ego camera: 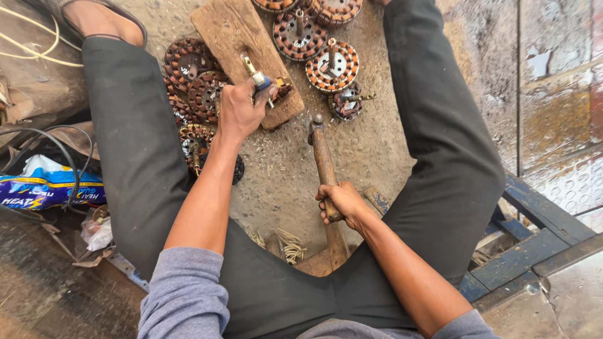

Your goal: The person sits on the floor and uses a hammer and chisel to strike and separate parts of circular copper-wound electrical components placed on a wooden block. The person repeatedly repositions the components and continues hammering to disassemble them.

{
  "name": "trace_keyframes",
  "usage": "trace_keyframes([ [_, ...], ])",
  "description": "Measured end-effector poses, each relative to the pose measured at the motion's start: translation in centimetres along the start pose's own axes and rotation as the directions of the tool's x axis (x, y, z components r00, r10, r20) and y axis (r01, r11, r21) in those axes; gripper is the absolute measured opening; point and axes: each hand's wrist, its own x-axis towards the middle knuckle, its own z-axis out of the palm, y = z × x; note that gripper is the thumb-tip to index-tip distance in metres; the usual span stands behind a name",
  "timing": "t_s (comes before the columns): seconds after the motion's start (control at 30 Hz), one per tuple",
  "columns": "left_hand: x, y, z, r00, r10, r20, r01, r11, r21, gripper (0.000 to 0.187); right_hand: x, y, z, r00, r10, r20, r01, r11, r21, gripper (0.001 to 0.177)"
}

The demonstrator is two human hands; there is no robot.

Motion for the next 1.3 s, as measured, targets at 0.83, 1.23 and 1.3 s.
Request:
trace_keyframes([
  [0.83, 0.0, -2.2, 1.9, 0.999, -0.014, 0.03, 0.01, 0.992, 0.128, 0.02, -26.3, -10.3, -0.8, 0.831, -0.542, 0.123, 0.545, 0.752, -0.37, 0.025],
  [1.23, 0.3, -3.5, 3.1, 0.993, 0.034, 0.11, -0.072, 0.932, 0.356, 0.018, -20.4, -11.9, -3.2, 0.83, -0.426, 0.36, 0.52, 0.824, -0.226, 0.018],
  [1.3, 0.7, -3.7, 4.0, 0.99, -0.043, 0.138, -0.006, 0.94, 0.342, 0.026, -23.9, -12.3, -4.2, 0.725, -0.579, 0.372, 0.676, 0.703, -0.221, 0.02],
])
